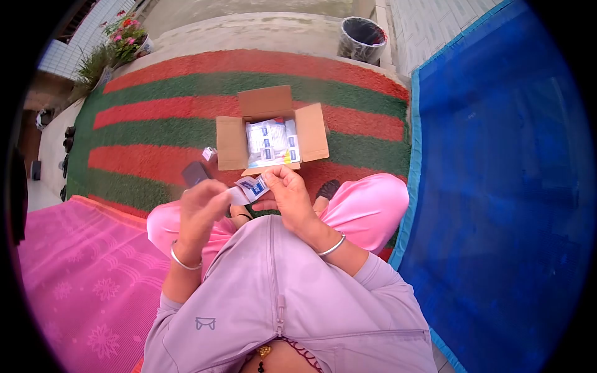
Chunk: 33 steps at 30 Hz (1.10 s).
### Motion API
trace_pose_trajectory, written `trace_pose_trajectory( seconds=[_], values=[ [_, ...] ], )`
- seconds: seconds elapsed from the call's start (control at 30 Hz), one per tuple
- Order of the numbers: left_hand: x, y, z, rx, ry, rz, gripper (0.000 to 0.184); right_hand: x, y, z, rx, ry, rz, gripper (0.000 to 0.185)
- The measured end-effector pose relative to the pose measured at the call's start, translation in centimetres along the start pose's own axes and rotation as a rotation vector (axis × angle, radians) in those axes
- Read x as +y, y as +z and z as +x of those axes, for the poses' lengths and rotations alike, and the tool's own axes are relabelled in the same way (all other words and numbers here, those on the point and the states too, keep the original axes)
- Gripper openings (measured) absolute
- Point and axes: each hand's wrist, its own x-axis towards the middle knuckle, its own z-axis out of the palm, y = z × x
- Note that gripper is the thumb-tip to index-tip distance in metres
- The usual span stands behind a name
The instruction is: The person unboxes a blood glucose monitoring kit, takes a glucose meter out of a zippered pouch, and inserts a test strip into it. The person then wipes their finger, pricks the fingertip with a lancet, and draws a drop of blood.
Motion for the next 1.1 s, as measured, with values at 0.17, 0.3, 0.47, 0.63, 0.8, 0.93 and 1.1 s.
trace_pose_trajectory(
  seconds=[0.17, 0.3, 0.47, 0.63, 0.8, 0.93, 1.1],
  values=[
    [-3.5, 1.0, 1.4, 0.139, 0.133, 0.168, 0.008, 0.6, 0.6, -0.2, -0.071, 0.088, 0.091, 0.016],
    [-4.8, 1.1, 1.9, 0.246, 0.275, 0.199, 0.018, 1.2, 0.2, -0.1, -0.054, 0.078, 0.086, 0.017],
    [-4.9, 0.6, 1.7, 0.13, -0.095, -0.09, 0.015, 2.2, 0.3, 0.0, -0.044, 0.051, 0.106, 0.019],
    [-6.3, -0.9, 2.0, 0.206, -0.195, -0.348, 0.01, 2.8, -1.6, 1.6, 0.008, 0.111, 0.121, 0.02],
    [-5.4, -5.0, 2.5, 0.289, -0.092, -0.516, 0.007, 11.3, -10.9, 7.2, 0.447, 0.532, 0.381, 0.056],
    [-2.6, -8.0, 2.5, 0.354, 0.013, -0.53, 0.01, 13.5, -8.9, 10.7, 0.466, 0.487, 0.542, 0.071],
    [-1.8, -12.3, 0.9, 0.436, 0.166, -0.513, 0.012, 14.5, -9.5, 16.2, 0.55, 0.305, 0.55, 0.042]
  ],
)
